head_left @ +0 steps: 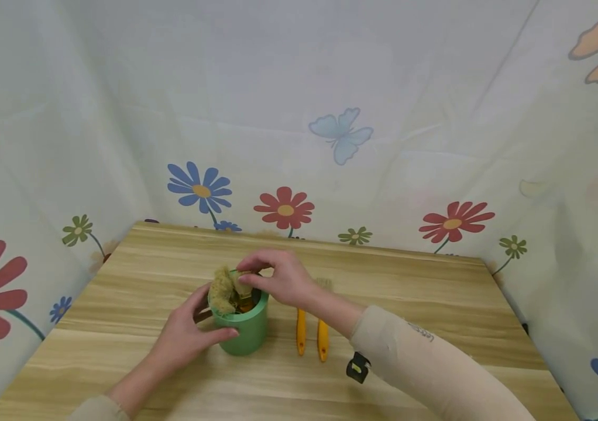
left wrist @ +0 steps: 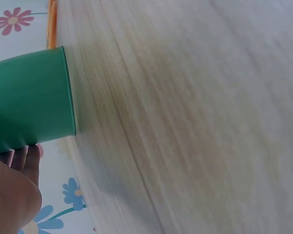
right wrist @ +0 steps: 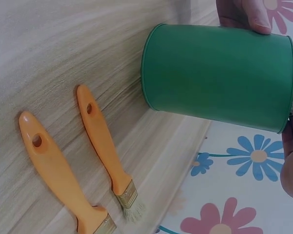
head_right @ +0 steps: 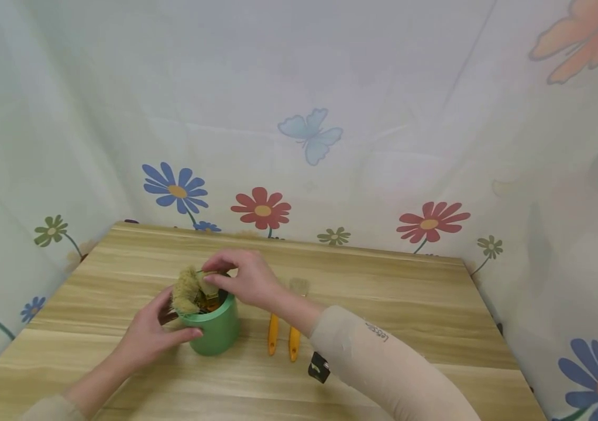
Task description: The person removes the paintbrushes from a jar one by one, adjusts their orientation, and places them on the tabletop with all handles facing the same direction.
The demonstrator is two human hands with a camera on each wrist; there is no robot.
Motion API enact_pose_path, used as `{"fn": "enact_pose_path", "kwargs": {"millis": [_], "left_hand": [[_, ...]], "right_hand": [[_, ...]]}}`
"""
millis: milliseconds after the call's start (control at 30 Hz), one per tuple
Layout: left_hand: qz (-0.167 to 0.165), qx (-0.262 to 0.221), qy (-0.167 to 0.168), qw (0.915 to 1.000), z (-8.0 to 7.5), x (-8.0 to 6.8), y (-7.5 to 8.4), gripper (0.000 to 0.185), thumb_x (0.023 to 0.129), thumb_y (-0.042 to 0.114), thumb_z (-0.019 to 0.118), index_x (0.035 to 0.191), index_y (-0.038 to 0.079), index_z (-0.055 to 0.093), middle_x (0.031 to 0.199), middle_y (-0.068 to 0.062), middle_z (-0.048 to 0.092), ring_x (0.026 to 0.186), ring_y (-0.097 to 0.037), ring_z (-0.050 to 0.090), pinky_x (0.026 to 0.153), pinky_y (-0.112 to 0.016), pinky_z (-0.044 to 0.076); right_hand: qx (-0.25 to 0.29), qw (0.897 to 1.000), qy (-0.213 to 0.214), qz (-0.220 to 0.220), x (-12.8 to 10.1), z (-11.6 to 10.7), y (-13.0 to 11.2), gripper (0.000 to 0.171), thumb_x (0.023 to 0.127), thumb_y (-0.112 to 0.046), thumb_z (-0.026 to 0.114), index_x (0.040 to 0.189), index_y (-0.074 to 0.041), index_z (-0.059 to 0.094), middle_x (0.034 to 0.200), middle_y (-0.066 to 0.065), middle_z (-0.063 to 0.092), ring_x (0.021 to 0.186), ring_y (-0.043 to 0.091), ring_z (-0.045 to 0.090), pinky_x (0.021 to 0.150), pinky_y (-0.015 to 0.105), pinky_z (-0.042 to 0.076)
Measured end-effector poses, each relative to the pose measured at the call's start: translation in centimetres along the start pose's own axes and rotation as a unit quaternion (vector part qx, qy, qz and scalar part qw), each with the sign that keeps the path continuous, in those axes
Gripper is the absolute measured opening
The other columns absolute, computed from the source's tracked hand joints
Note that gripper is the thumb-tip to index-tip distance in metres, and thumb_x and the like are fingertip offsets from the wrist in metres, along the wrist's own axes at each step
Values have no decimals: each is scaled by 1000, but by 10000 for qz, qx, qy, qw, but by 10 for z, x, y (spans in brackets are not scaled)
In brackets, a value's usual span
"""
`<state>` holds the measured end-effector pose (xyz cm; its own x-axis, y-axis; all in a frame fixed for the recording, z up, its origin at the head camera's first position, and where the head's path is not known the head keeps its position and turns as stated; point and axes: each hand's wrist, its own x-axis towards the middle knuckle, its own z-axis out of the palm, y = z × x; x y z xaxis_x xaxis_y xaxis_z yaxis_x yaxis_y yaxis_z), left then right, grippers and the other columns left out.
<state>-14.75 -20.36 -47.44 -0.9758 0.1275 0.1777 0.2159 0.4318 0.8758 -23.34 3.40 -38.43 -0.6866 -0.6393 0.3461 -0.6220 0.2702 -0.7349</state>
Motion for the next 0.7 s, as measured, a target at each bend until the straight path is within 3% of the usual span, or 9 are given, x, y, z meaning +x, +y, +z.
{"fn": "enact_pose_path", "kwargs": {"millis": [233,700], "left_hand": [[20,-28,-11,10000,0,0,1,99,80,35,97,161,18,44,154,-15,58,140,-37,58,111,-54,55],[83,-72,-42,9999,0,-1,2,98,81,34,97,161,18,44,156,-14,56,142,-38,56,110,-54,55]], "right_hand": [[86,9999,109,-97,-3,-3,-4,17,99,-15,79,116,-9,81,109,0,80,101,3,72,90,24,64],[319,9966,525,-549,-2,-25,-28,17,97,-7,80,113,-4,80,107,6,80,102,10,74,93,27,64]]}}
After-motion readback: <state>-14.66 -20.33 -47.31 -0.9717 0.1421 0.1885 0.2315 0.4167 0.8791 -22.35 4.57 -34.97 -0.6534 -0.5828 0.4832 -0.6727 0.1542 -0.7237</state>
